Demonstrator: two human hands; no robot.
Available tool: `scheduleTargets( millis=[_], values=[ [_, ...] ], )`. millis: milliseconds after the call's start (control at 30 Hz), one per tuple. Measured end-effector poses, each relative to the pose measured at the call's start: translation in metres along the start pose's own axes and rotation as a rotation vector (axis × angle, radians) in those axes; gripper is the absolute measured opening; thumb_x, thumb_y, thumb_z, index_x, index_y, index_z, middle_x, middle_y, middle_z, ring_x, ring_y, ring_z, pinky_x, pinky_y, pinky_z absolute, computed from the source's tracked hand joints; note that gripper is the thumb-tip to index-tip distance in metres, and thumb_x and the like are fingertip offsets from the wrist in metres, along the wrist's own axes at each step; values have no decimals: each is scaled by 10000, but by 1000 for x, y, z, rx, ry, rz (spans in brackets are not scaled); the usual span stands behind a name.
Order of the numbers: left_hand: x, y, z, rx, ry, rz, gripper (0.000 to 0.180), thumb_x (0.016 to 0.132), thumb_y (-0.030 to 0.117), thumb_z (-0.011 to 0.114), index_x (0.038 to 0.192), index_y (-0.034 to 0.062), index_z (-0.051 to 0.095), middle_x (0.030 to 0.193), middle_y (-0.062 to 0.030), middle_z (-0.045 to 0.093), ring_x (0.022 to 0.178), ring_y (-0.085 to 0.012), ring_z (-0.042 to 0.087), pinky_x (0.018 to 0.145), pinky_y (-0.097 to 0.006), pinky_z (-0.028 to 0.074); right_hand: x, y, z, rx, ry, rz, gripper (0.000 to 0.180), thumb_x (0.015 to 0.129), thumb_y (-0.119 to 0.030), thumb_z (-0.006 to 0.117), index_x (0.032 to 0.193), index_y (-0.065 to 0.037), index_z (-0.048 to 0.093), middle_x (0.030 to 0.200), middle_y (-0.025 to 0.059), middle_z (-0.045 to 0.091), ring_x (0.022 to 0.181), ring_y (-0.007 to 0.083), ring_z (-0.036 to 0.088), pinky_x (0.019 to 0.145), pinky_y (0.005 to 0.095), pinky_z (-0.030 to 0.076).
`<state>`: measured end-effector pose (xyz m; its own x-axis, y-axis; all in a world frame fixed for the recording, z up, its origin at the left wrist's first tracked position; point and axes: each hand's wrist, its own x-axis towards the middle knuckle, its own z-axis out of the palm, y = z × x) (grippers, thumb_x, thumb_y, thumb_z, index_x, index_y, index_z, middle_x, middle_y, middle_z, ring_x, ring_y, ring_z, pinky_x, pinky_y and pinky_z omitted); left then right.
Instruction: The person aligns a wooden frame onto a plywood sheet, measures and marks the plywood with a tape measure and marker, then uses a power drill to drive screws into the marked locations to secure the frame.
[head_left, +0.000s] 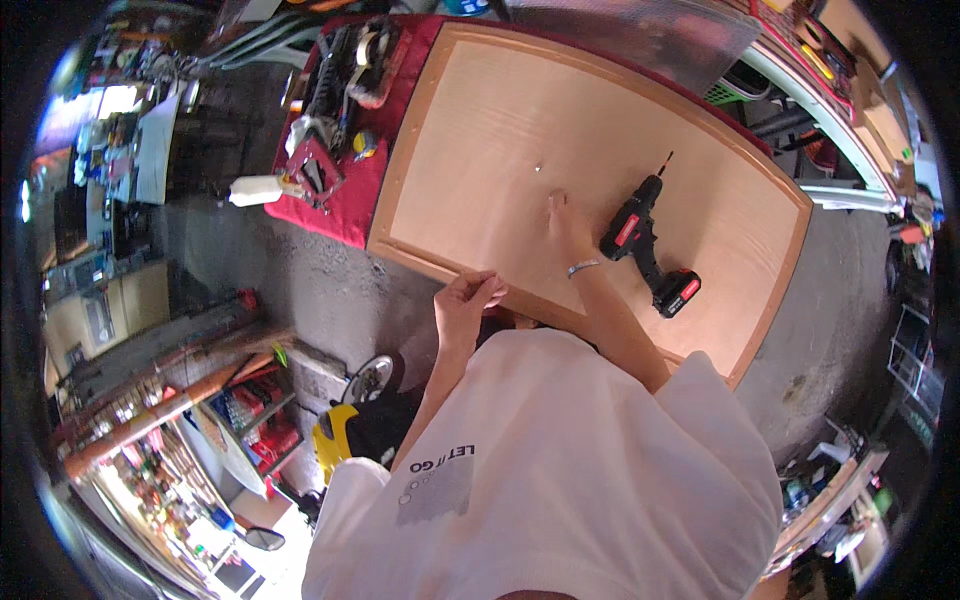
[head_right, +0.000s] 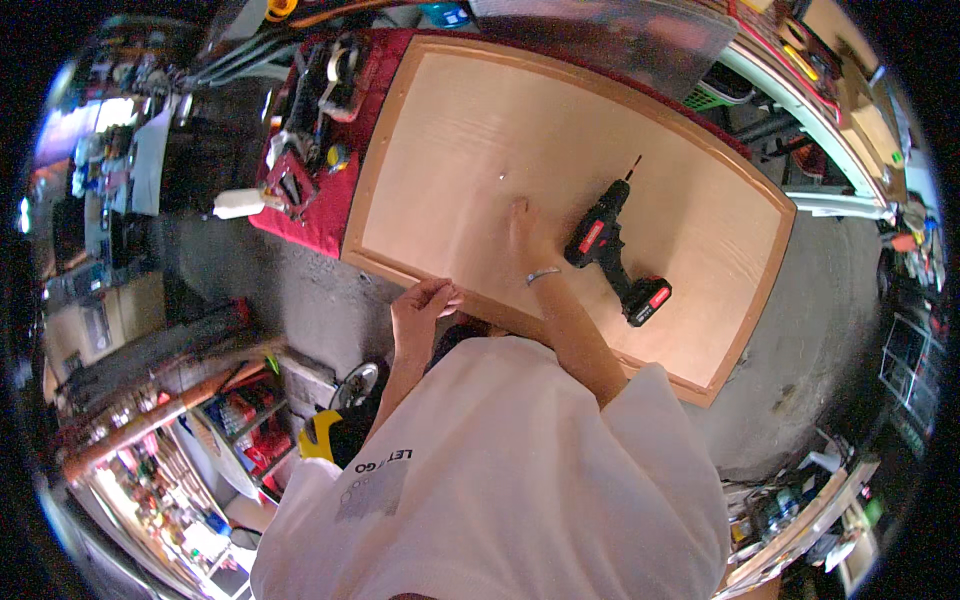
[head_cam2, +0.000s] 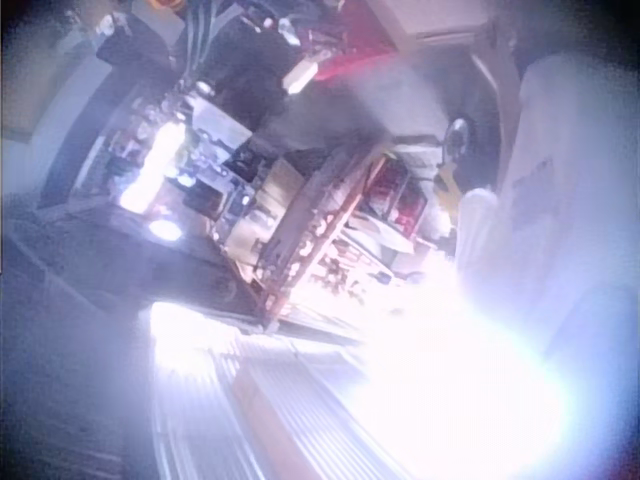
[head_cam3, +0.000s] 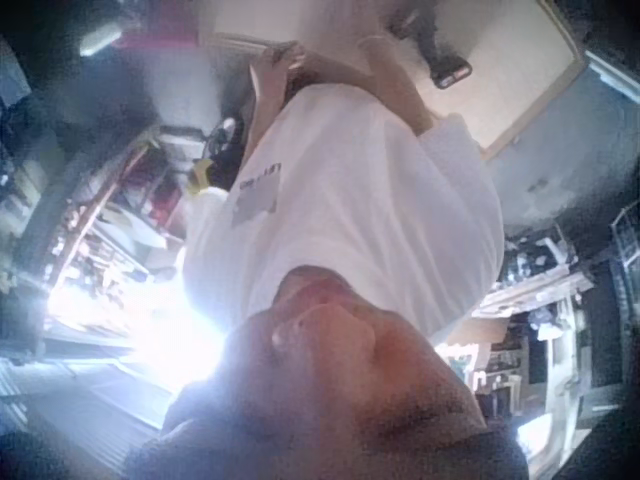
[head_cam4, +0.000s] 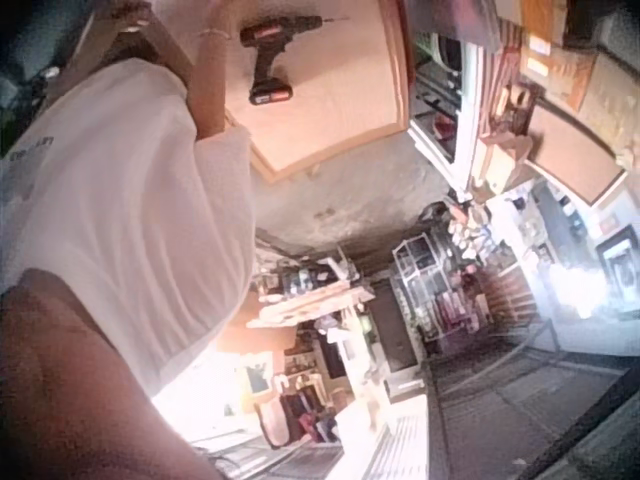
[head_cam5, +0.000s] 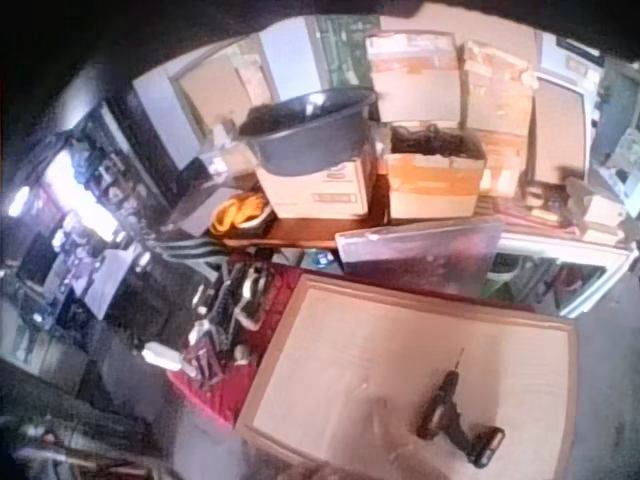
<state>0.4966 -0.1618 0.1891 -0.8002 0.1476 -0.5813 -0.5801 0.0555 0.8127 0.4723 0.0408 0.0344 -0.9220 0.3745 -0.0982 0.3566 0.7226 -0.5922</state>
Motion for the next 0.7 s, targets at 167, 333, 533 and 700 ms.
scheduleTargets(
  millis=[167,333,533,700],
  values=[
    [-31,1,4,-150,48,53,178,890,24,631,1038,-74,647,890,-118,690,776,-157,679,726,-252,570,-43,-31,-50,895,-469,-31,99,927,-67,570,1002,-11,538,825,74,604,687,175,613,618,319,499],
    [-75,-3,5,-119,95,149,165,889,7,620,1015,-94,656,891,-135,695,779,-155,677,730,-252,564,-128,-95,-120,1234,-576,-57,28,943,-54,551,961,-36,562,801,8,564,674,80,542,611,231,469],
    [-132,-35,5,-96,108,278,158,891,12,620,1009,-80,670,851,-102,709,767,-118,661,673,-227,536,-187,-99,-124,1032,-434,-162,51,949,-79,560,938,-32,544,815,20,583,683,76,547,601,232,471],
    [-185,-65,15,-158,77,266,160,885,22,637,1008,-71,677,855,-107,711,764,-91,650,662,-213,521,-248,-82,-139,939,-408,-91,60,952,-71,550,938,-16,529,822,31,593,694,84,561,631,251,489]
  ],
)
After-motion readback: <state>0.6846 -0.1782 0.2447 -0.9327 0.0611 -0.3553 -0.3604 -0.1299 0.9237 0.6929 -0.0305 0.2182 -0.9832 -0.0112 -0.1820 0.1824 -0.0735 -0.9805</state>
